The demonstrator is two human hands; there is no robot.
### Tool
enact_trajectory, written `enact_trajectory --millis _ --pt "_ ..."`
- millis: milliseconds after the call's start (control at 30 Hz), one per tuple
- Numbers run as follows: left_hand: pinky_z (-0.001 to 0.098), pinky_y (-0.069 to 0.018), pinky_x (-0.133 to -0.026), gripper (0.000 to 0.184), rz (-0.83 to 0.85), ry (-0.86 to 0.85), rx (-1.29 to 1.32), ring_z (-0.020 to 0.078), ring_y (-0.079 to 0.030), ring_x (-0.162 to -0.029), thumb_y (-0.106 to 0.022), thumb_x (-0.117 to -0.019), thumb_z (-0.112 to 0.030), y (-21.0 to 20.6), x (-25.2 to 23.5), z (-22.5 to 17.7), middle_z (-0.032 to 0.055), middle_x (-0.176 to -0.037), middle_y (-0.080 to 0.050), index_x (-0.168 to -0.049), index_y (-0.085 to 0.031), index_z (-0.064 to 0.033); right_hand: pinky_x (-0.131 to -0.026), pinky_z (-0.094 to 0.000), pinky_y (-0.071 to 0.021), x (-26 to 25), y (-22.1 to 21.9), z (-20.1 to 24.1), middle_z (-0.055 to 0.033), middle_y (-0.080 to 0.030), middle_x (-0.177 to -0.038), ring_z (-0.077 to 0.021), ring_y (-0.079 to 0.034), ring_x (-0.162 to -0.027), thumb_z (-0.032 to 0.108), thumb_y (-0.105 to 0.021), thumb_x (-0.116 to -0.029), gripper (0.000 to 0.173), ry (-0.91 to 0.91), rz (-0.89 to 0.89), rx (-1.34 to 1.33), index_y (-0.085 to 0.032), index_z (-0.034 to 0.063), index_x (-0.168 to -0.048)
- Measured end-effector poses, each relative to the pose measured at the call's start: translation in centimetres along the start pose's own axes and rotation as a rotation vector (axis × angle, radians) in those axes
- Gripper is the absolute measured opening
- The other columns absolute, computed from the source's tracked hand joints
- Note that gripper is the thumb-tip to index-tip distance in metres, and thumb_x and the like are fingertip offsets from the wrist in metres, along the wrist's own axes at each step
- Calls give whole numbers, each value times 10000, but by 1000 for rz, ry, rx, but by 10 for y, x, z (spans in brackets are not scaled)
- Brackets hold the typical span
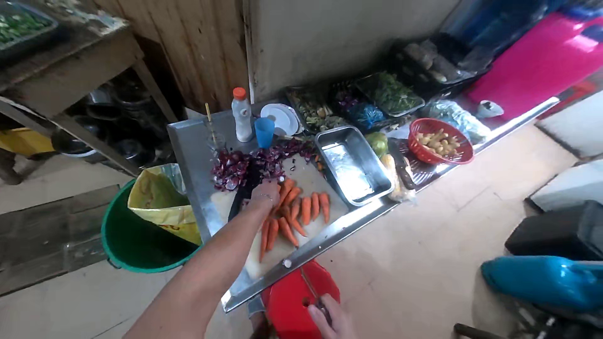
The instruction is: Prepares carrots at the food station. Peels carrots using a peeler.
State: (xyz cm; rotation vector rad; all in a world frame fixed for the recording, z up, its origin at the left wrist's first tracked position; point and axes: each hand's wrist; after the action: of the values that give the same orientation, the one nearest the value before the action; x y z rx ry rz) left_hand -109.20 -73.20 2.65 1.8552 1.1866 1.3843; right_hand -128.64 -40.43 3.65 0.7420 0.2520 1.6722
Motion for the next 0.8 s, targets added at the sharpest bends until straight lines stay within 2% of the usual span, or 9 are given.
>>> enact_trajectory --millis 100,167,300,367,467,567,667,733,800 --pt "655 -521 -909 673 15 11 -69 459 -634 -1158 -680 -917 -214 14 6 -9 261 -1334 -608 -1531 -426 -106 -651 -436 -555 8 1 -6 -105 -648 -821 -212 -629 -705 470 -569 -1030 464 -4 -47 2 -684 21 -1032" --pt "654 -534 -876 814 -53 -10 -51 465 -652 -1103 -721 -864 -268 24 20 -6 267 -1391 -564 -1580 -352 -150 -649 -435 -556 13 2 -9 -98 -655 -808 -203 -632 -697 450 -569 -1031 443 -39 -93 -12 -688 24 -1046" --pt "642 -549 -859 585 -187 -46 77 435 -660 -1067 -746 -859 -355 42 64 17 227 -1429 -527 -1391 -603 -158 -646 -429 -555 21 1 -16 -79 -655 -777 -188 -631 -680 451 -575 -1020 432 -111 -153 -56 -699 39 -1054" --pt "643 -530 -913 535 -207 -7 195 432 -637 -1127 -772 -854 -330 47 91 32 221 -1379 -564 -1320 -626 -111 -596 -425 -537 20 -2 -18 -56 -627 -726 -180 -604 -617 484 -563 -1024 439 -145 -137 -82 -690 64 -1051" --pt "630 -531 -883 495 -225 110 525 421 -661 -1024 -809 -864 -226 41 136 51 256 -1150 -655 -1261 -597 -17 -579 -418 -523 4 -7 -27 -41 -603 -705 -172 -578 -590 481 -525 -1036 434 -124 -109 -145 -688 80 -1065" --pt "480 -614 -775 464 -236 206 1048 329 -707 -863 -715 -848 17 7 171 66 229 -1080 -657 -1266 -516 2 -527 -397 -517 -25 -11 -37 -47 -585 -695 -173 -546 -542 492 -411 -1075 522 -124 -62 -324 -678 48 -1143" --pt "476 -616 -729 389 -278 170 1409 332 -695 -820 -630 -807 109 -28 191 79 216 -1032 -647 -1154 -497 -8 -459 -370 -483 -59 -8 -22 -40 -551 -663 -171 -503 -488 512 -300 -1102 602 -158 -13 -445 -664 39 -1185" --pt "495 -608 -739 397 -276 144 1530 331 -679 -833 -585 -808 143 -37 205 80 208 -1058 -625 -1150 -473 -24 -466 -360 -477 -76 -6 1 -44 -550 -663 -172 -507 -495 494 -352 -1099 557 -151 -14 -487 -667 42 -1175" --pt "496 -613 -740 511 -264 130 1604 332 -685 -850 -562 -803 158 -40 208 81 213 -1127 -615 -1268 -476 -35 -473 -339 -492 -97 -4 34 -62 -560 -666 -168 -520 -489 442 -458 -1089 459 -151 -33 -592 -638 23 -1147"
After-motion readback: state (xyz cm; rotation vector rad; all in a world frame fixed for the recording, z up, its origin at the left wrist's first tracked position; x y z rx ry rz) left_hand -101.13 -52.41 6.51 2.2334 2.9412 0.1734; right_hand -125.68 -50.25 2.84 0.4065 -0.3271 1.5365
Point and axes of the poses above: each hand's wrist, its own x-axis away from the middle knuckle, its own y-axis out of the back of the hand, z = x × y
